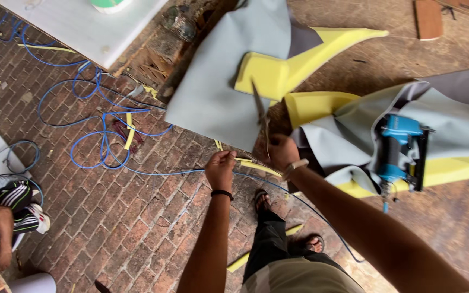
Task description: The person staples gray fabric onto a yellow foam cushion using a pneumatic staple gun. They smooth the fabric, cut excess material with scissors, and continue stapling around the edges to secure the upholstery.
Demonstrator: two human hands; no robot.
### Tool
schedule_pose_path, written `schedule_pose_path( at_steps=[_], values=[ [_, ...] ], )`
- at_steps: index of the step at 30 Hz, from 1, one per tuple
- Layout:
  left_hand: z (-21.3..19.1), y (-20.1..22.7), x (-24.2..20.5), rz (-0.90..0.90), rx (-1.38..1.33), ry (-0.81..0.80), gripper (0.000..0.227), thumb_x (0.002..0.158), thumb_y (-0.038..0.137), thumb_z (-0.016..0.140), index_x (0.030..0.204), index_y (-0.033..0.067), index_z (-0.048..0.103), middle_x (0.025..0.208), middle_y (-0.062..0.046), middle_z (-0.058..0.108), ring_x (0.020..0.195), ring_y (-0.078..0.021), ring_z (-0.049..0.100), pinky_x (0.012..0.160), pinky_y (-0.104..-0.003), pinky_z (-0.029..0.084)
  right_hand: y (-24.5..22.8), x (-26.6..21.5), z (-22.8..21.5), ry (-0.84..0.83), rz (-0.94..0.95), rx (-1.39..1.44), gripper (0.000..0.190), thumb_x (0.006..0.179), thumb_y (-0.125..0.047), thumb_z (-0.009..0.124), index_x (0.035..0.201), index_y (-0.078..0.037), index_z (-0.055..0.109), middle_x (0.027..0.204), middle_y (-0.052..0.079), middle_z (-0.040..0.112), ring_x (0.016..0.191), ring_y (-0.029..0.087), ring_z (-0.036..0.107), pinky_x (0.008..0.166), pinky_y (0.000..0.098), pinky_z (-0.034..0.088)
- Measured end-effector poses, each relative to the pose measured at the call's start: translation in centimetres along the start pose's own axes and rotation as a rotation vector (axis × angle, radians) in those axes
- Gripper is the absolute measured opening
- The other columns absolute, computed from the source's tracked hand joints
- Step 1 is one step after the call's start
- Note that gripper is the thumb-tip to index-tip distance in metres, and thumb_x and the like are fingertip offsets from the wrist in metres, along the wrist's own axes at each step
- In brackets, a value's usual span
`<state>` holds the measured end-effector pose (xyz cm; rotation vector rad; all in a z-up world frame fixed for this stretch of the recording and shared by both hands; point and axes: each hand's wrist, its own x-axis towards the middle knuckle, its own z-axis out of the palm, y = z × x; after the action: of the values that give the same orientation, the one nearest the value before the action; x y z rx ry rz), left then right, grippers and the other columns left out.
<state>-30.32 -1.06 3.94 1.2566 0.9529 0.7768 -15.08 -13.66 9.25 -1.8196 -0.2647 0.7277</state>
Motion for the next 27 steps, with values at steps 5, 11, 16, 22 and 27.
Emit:
schedule_pose_path(
  at_steps=[5, 11, 16, 22, 27],
  values=[
    [0.3, 1.3, 5.0, -0.118, -0.003, -0.179, 0.021, 0.089, 0.012, 0.077, 0.106, -0.0005, 0.075, 0.095, -0.011, 0.077, 0.075, -0.0143, 0.07, 0.063, -0.027, 0.055, -4.5, 9.4, 2.3, 0.132, -0.085, -0.367, 0.036, 0.101, -0.029, 0.069, 0.125, -0.002, 0.07, 0.108, 0.02, 0.074, 0.09, 0.03, 0.072, 0.081, 0.0411, 0.057],
    [2.1, 1.3, 9.1, -0.189, 0.311, -0.354, 0.052, 0.087, 0.022, 0.079, 0.135, 0.0098, 0.061, 0.137, -0.009, 0.061, 0.118, -0.0207, 0.06, 0.096, -0.038, 0.052, -4.0, 4.6, -1.1, 0.275, -0.6, -0.321, 0.035, 0.084, -0.014, 0.076, 0.116, 0.001, 0.072, 0.14, 0.025, 0.055, 0.118, 0.036, 0.062, 0.093, 0.0382, 0.053],
    [4.3, -1.9, 7.7, -0.187, 0.346, -0.263, 0.04, 0.088, 0.019, 0.074, 0.126, 0.0086, 0.068, 0.129, -0.01, 0.068, 0.115, -0.0232, 0.065, 0.094, -0.039, 0.055, 7.5, -12.5, -9.6, 0.474, -0.32, -0.35, 0.012, 0.086, -0.008, 0.074, 0.098, -0.006, 0.074, 0.102, 0.011, 0.069, 0.092, 0.025, 0.069, 0.082, 0.0361, 0.055],
    [4.0, -6.1, 2.2, 0.015, 0.265, -0.124, 0.028, 0.088, 0.01, 0.07, 0.115, 0.0059, 0.071, 0.116, -0.011, 0.073, 0.099, -0.0214, 0.071, 0.084, -0.035, 0.058, 26.7, -27.4, -15.9, 0.889, 0.227, -0.397, 0.072, 0.072, -0.018, 0.093, 0.128, 0.005, 0.053, 0.122, 0.025, 0.056, 0.101, 0.033, 0.06, 0.087, 0.0432, 0.052],
    [2.6, -9.0, -7.1, -0.282, 0.317, -0.483, 0.027, 0.087, 0.014, 0.071, 0.112, 0.0045, 0.075, 0.101, -0.01, 0.077, 0.086, -0.0223, 0.072, 0.076, -0.036, 0.055, 35.3, -25.4, -18.2, 0.355, 0.455, -0.142, 0.072, 0.084, -0.032, 0.079, 0.149, -0.011, 0.053, 0.137, 0.021, 0.062, 0.131, 0.034, 0.054, 0.111, 0.0455, 0.041]
  ],
)
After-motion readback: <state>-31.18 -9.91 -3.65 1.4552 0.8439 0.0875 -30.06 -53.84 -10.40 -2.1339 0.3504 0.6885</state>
